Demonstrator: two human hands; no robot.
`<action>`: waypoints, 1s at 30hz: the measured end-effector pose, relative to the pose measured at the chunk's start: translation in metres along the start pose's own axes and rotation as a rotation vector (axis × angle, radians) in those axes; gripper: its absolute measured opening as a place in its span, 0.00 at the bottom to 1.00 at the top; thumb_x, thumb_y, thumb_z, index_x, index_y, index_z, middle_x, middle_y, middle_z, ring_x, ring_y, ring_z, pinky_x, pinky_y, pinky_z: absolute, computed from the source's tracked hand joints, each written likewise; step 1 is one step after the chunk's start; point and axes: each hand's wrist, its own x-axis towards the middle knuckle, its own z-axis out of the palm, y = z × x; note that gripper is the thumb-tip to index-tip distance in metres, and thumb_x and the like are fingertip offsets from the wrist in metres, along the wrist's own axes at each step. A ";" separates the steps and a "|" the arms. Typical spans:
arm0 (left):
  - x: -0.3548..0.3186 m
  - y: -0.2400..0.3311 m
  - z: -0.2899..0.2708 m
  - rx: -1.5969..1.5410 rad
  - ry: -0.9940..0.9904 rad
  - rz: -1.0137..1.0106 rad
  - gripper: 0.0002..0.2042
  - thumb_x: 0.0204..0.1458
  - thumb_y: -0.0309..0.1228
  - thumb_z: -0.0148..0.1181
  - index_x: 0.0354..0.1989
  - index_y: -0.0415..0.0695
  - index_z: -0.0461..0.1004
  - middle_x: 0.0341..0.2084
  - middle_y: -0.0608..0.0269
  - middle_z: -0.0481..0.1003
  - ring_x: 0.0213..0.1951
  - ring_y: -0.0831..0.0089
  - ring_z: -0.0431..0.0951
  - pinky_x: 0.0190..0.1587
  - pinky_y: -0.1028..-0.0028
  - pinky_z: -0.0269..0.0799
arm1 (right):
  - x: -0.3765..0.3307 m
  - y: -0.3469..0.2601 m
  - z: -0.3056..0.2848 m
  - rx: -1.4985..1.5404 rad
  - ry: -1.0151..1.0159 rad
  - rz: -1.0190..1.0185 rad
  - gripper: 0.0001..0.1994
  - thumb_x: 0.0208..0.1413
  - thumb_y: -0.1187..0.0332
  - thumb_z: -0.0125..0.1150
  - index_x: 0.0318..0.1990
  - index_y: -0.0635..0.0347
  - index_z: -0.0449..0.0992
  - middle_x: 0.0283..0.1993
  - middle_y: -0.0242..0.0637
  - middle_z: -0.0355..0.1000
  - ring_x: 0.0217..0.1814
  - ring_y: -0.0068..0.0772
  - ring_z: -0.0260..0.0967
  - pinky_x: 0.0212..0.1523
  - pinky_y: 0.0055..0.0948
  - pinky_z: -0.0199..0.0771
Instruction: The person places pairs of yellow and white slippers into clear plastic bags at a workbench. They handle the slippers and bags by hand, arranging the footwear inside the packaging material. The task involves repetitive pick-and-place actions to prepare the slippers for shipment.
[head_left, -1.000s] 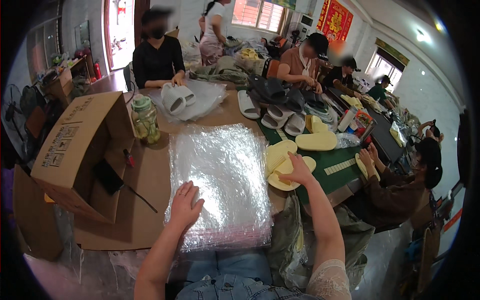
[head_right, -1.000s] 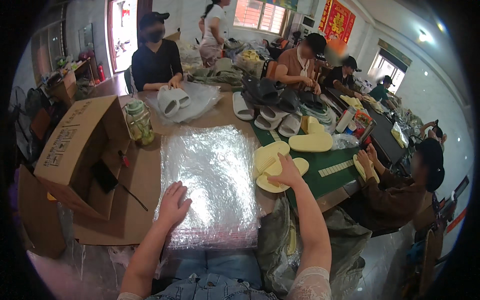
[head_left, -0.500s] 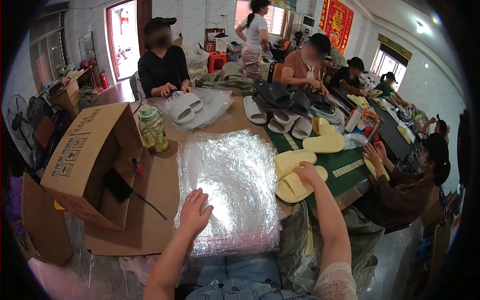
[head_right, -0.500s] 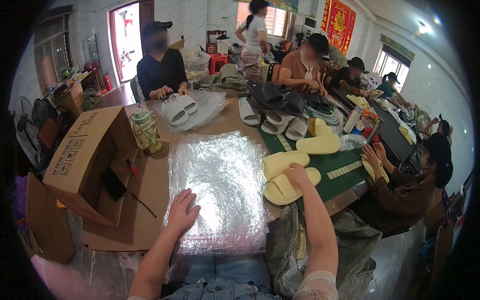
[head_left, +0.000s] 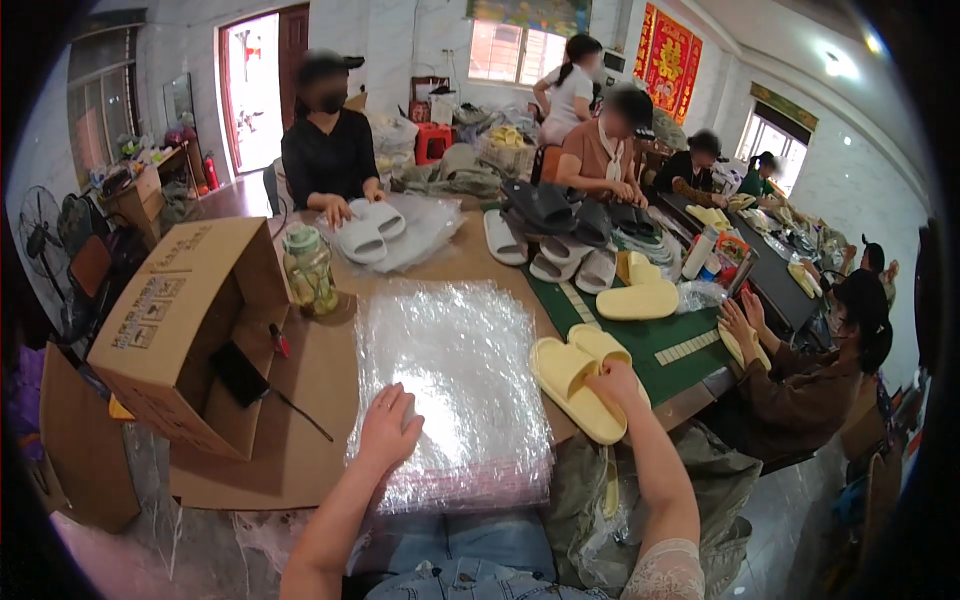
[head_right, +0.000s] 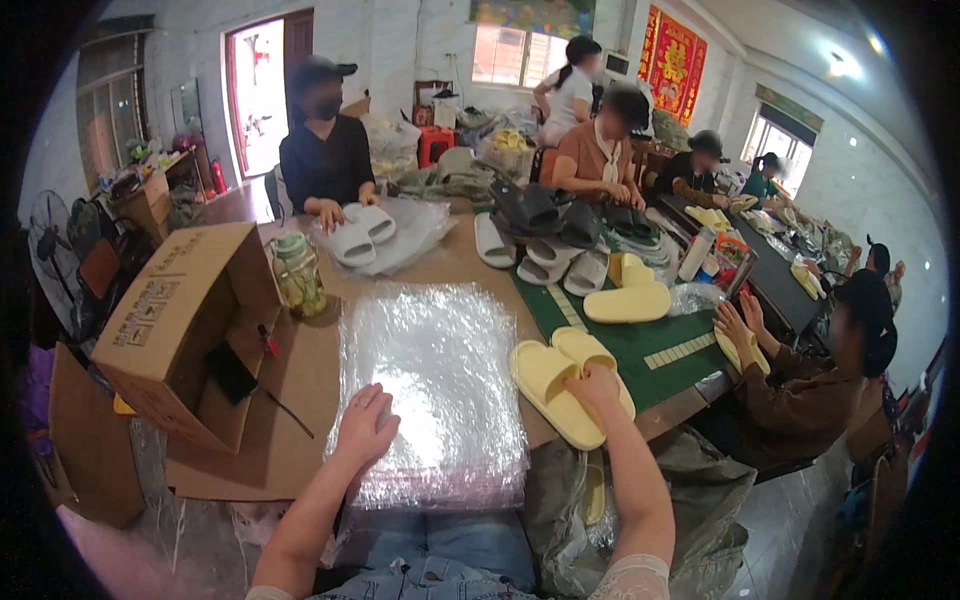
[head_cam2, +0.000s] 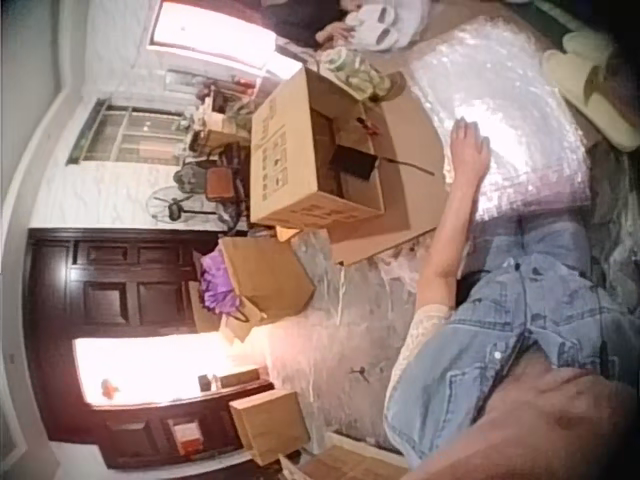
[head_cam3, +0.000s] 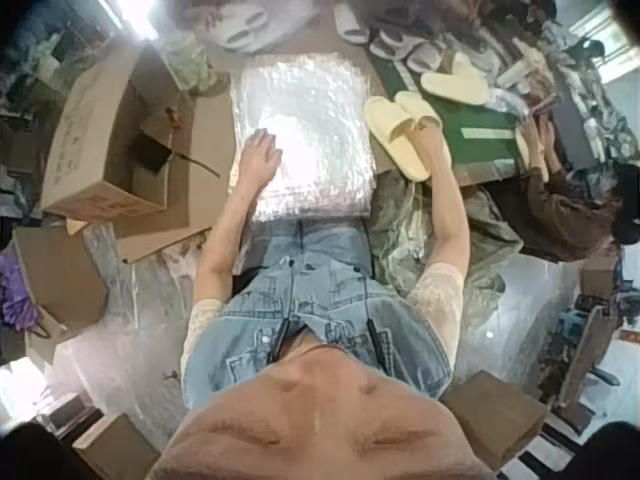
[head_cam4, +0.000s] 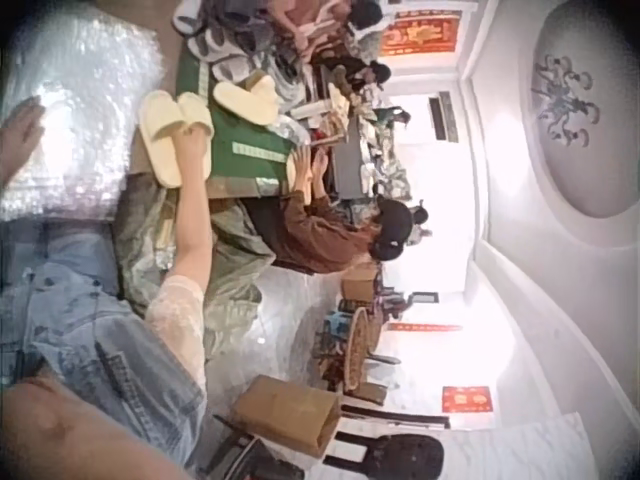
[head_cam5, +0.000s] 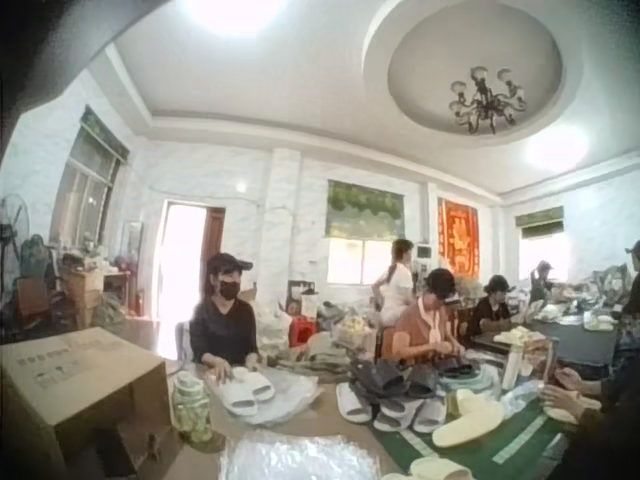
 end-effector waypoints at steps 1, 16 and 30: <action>0.000 -0.001 0.000 0.026 -0.003 0.016 0.22 0.53 0.38 0.62 0.54 0.40 0.75 0.59 0.39 0.70 0.63 0.42 0.67 0.67 0.54 0.62 | 0.004 0.003 0.009 -0.013 0.095 -0.035 0.14 0.51 0.65 0.65 0.36 0.70 0.77 0.41 0.54 0.77 0.48 0.51 0.76 0.47 0.46 0.77; -0.003 -0.002 -0.027 0.047 -0.104 -0.502 0.49 0.46 0.53 0.69 0.73 0.42 0.52 0.67 0.27 0.56 0.68 0.32 0.56 0.71 0.50 0.52 | -0.036 0.005 0.043 -0.218 0.519 -0.149 0.16 0.57 0.58 0.63 0.30 0.65 0.80 0.34 0.49 0.76 0.38 0.50 0.78 0.40 0.45 0.79; -0.028 0.003 -0.048 0.222 -0.032 -0.539 0.43 0.47 0.46 0.68 0.69 0.38 0.58 0.64 0.25 0.58 0.66 0.33 0.58 0.68 0.49 0.57 | -0.001 -0.052 0.067 -0.127 0.495 -0.377 0.12 0.53 0.61 0.65 0.30 0.62 0.79 0.35 0.45 0.76 0.41 0.48 0.76 0.41 0.46 0.78</action>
